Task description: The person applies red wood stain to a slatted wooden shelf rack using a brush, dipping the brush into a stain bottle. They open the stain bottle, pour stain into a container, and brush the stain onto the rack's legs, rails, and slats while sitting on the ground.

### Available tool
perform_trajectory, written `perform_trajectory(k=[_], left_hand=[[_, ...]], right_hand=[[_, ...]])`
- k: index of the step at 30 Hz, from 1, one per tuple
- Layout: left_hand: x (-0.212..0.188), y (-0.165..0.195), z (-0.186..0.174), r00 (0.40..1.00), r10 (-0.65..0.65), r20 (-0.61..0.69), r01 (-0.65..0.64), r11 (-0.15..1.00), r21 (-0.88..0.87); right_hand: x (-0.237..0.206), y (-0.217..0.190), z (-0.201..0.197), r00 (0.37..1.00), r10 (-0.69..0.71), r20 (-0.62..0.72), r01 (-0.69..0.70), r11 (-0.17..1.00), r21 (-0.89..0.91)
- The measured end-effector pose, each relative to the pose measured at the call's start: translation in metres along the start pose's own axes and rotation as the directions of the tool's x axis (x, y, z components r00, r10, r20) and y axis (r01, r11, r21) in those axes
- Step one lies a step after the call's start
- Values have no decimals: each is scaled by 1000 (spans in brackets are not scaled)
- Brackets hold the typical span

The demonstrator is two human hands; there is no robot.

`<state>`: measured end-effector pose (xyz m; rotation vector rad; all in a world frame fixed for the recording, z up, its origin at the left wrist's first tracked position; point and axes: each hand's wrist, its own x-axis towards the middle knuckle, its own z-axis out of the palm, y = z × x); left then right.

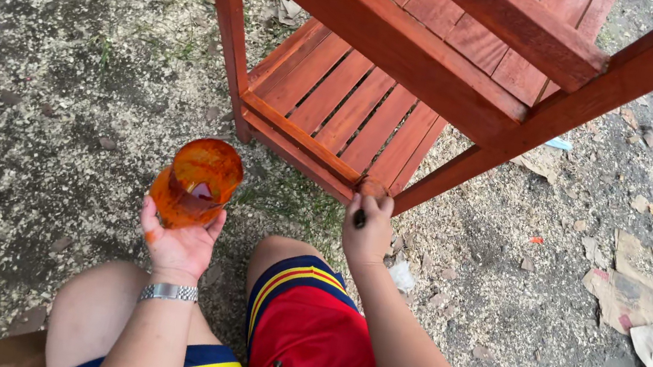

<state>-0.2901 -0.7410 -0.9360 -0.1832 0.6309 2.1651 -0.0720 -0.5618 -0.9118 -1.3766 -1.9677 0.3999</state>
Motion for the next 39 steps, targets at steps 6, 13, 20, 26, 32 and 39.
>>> perform_trajectory(k=[6,13,20,26,32,39], left_hand=[[3,-3,-1,999,-41,-22,42,999,8],[7,2,-4,1000,-30,1,30,999,-31],[14,5,0,999,-3,-32,1,999,-53],[21,12,5,994,0,-109,-6,998,-57],[26,16,10,995,55,-84,-63,993,-102],[34,31,7,989,120,-84,-141,941,-307]], right_hand=[[-2,-4,5,993,-74,-91,84,991,106],[-2,-16,22,994,-70,-80,77,994,83],[6,-32,45,981,-191,18,191,982,0],[43,-95,140,955,-270,120,257,960,115],[71,-139,145,765,-608,212,511,773,375],[110,-185,110,452,-857,249,826,507,246]])
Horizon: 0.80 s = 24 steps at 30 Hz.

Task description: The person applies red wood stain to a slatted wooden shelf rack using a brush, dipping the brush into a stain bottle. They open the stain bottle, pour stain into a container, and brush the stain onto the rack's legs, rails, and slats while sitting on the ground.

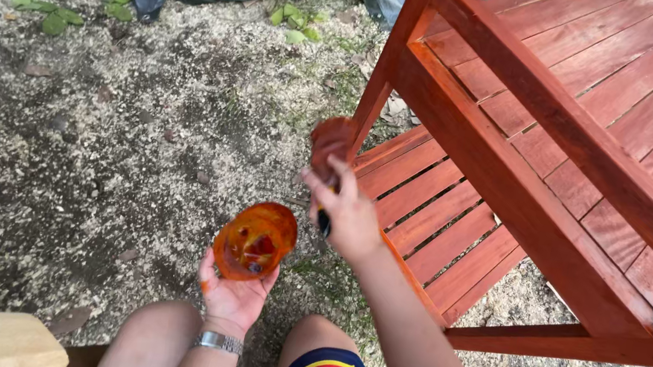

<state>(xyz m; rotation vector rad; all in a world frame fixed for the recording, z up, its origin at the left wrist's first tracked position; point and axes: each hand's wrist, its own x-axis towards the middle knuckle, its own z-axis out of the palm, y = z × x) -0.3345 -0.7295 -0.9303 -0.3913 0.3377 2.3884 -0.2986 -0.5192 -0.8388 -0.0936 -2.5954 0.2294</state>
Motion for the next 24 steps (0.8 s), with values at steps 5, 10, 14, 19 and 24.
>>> perform_trajectory(k=[5,10,14,19,24], left_hand=[[2,2,-1,998,52,-23,-52,999,8],[3,4,-1,997,46,-67,-46,999,12],[-1,8,0,996,55,-76,-54,998,20],[-3,8,5,999,47,-20,-47,999,0],[-6,6,6,999,15,-40,-15,1000,-1]], right_hand=[[5,37,17,992,-68,104,88,975,-202],[-13,47,73,965,23,261,31,979,-200],[-12,37,78,944,61,325,-14,989,-146],[19,31,19,991,-2,131,24,985,-169],[31,30,-15,991,-98,-90,79,978,-194]])
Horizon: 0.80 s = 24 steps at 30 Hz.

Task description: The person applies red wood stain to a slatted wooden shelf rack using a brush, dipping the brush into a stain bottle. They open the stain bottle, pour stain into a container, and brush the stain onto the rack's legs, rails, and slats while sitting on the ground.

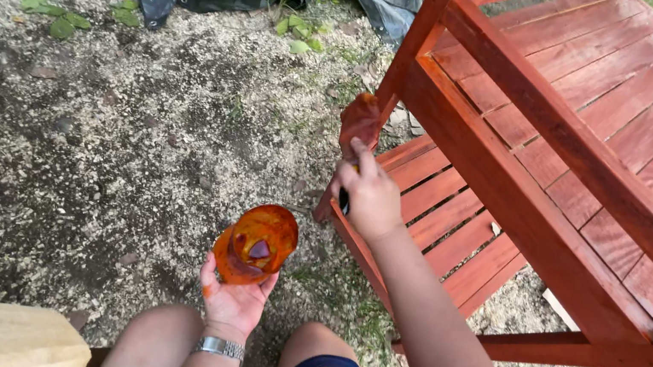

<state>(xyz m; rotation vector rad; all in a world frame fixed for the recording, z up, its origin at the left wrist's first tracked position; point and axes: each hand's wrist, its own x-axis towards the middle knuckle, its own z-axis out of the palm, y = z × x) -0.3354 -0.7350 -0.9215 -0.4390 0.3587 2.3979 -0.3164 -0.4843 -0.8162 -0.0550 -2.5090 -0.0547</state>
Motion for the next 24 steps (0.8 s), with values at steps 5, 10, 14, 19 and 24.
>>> perform_trajectory(k=[5,10,14,19,24], left_hand=[[-1,2,2,999,26,-23,-25,1000,14],[-5,3,5,999,40,-20,-38,998,56],[-6,1,7,1000,15,-10,-14,999,39],[-4,-3,6,1000,6,27,-7,999,37],[-4,-3,4,1000,12,8,-12,999,49]], right_hand=[[-34,-12,35,958,86,273,-105,993,54],[-48,-24,42,931,119,344,-175,975,138],[-18,-17,-6,978,111,177,-138,980,146],[12,-12,-44,986,36,-161,-24,997,75],[-2,-19,-22,979,184,-92,-169,974,153]])
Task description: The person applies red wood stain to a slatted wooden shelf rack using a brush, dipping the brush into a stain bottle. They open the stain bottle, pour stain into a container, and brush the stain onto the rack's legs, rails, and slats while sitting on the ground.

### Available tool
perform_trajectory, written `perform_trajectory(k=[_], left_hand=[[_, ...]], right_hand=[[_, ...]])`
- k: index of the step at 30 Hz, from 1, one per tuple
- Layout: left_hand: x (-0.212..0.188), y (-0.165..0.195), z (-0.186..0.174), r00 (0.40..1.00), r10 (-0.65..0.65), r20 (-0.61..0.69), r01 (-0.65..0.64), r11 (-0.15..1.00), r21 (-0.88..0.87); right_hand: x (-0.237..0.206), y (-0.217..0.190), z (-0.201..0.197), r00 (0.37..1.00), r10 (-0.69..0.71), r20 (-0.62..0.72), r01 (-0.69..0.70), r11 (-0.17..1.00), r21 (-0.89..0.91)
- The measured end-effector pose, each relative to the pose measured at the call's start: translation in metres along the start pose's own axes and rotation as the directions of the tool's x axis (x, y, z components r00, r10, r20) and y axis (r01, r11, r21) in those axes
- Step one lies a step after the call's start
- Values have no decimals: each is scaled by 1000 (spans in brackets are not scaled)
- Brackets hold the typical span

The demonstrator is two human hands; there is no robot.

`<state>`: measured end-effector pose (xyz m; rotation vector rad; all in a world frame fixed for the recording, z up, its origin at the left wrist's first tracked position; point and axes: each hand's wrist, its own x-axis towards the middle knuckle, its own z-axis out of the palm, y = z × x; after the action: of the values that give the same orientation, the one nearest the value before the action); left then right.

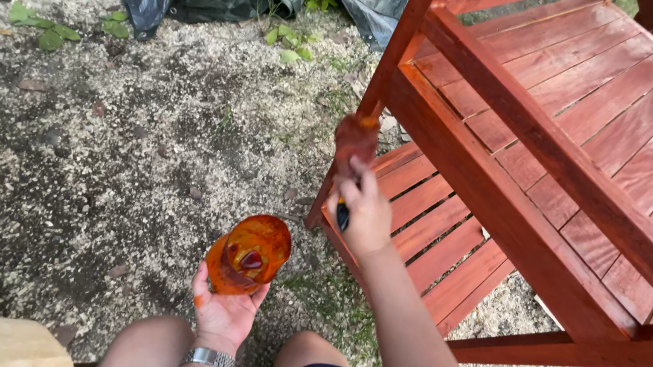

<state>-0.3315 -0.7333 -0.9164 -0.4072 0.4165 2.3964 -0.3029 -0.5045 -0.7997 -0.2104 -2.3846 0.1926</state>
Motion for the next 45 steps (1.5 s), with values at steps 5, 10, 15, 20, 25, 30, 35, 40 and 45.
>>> perform_trajectory(k=[5,10,15,20,25,30,35,40,45], left_hand=[[1,-1,-1,1000,-7,-18,8,1000,25],[3,-5,-3,999,-44,-21,45,998,39],[1,-6,-1,995,-57,-79,60,997,39],[1,-5,3,998,-56,-37,57,998,32],[-1,-5,1,997,-47,-56,49,998,29],[-2,-4,5,999,-46,-29,47,999,13],[-3,-1,7,1000,-31,-4,31,999,25],[0,-2,3,1000,-31,-3,31,999,26],[6,-1,-8,1000,-13,-22,13,1000,15]], right_hand=[[-32,-2,10,992,30,-119,-14,991,137],[-14,3,1,878,177,-444,-66,965,255],[18,-11,12,826,182,-534,-15,953,302],[-1,-26,7,895,83,-438,101,919,381],[4,-30,9,831,235,-504,-21,919,394],[18,-48,-1,887,4,-463,197,902,385],[44,-38,-23,935,-146,-322,211,962,175],[32,-8,0,962,-114,-249,134,989,65],[-48,2,62,993,104,57,-113,973,202]])
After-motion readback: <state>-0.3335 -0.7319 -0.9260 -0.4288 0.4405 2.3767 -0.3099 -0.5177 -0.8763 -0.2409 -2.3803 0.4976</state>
